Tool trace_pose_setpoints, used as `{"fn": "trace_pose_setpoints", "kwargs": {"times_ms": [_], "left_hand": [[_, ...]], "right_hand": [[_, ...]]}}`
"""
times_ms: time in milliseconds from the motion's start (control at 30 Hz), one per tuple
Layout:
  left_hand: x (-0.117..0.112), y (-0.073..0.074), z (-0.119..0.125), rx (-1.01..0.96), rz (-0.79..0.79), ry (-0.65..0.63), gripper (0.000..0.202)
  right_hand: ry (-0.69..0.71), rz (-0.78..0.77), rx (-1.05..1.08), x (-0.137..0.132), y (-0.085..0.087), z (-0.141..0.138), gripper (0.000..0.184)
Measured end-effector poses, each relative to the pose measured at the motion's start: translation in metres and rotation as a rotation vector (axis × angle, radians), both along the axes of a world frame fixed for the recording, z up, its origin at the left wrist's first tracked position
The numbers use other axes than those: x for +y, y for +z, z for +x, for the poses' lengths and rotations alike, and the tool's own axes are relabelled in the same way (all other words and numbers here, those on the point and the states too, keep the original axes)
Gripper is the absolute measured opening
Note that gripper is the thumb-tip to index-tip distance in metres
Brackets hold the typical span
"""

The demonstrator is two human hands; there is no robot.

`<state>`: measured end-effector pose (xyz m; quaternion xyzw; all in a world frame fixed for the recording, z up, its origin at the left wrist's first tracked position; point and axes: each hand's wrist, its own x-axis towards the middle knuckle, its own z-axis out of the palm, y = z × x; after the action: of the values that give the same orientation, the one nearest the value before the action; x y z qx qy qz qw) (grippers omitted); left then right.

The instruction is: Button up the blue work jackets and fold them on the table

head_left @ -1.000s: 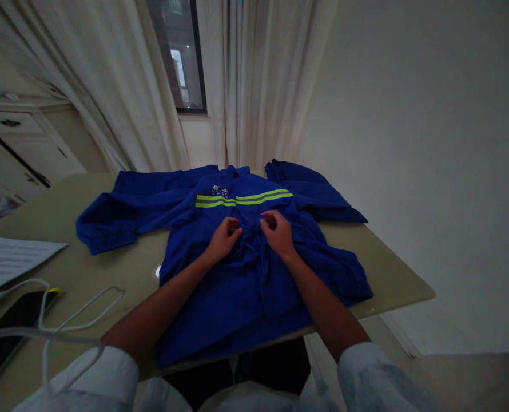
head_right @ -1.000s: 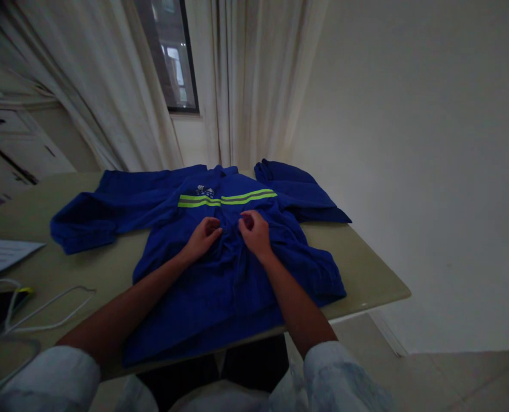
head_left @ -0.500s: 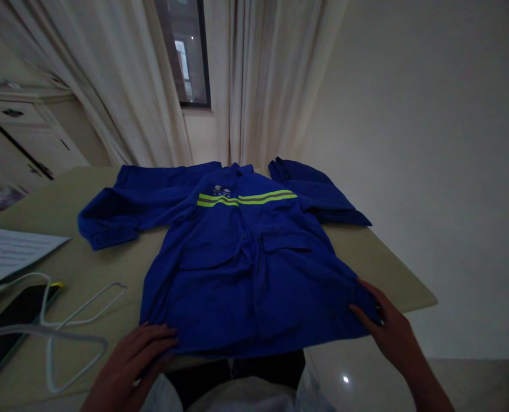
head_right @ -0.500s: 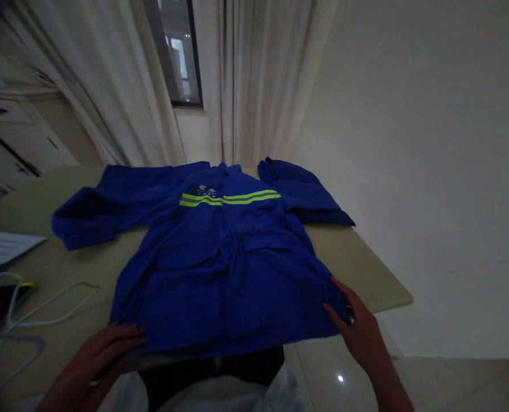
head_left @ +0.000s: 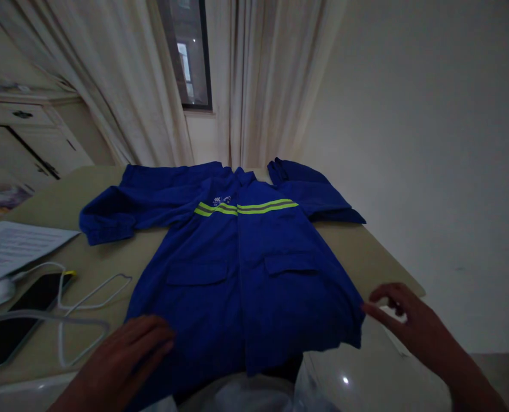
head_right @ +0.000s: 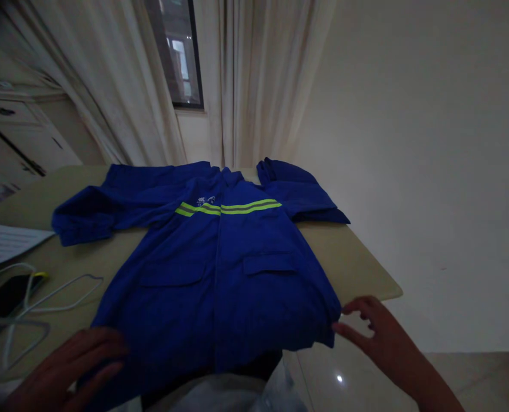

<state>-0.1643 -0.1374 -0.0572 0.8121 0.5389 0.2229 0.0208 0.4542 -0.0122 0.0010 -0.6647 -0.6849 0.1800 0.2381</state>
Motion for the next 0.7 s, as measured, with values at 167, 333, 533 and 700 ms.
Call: {"fn": "trace_pose_setpoints", "kwargs": {"times_ms": [167, 333, 533, 700], "left_hand": [[0.120, 0.046, 0.076, 0.002, -0.153, -0.078, 0.034], [0.253, 0.049, 0.123, 0.061, -0.227, 0.094, 0.045], [0.301, 0.028, 0.133, 0.106, -0.285, 0.295, 0.034], [0.290, 0.007, 0.132, 0.042, -0.122, 0.283, 0.039]], "right_hand": [[0.155, 0.316, 0.129, 0.079, 0.050, -0.144, 0.044], [0.415, 0.119, -0.064, 0.152, 0.020, -0.292, 0.049], [0.374, -0.026, -0.086, 0.205, -0.025, -0.312, 0.057], [0.446, 0.077, 0.195, 0.211, -0.054, -0.292, 0.035]]}}
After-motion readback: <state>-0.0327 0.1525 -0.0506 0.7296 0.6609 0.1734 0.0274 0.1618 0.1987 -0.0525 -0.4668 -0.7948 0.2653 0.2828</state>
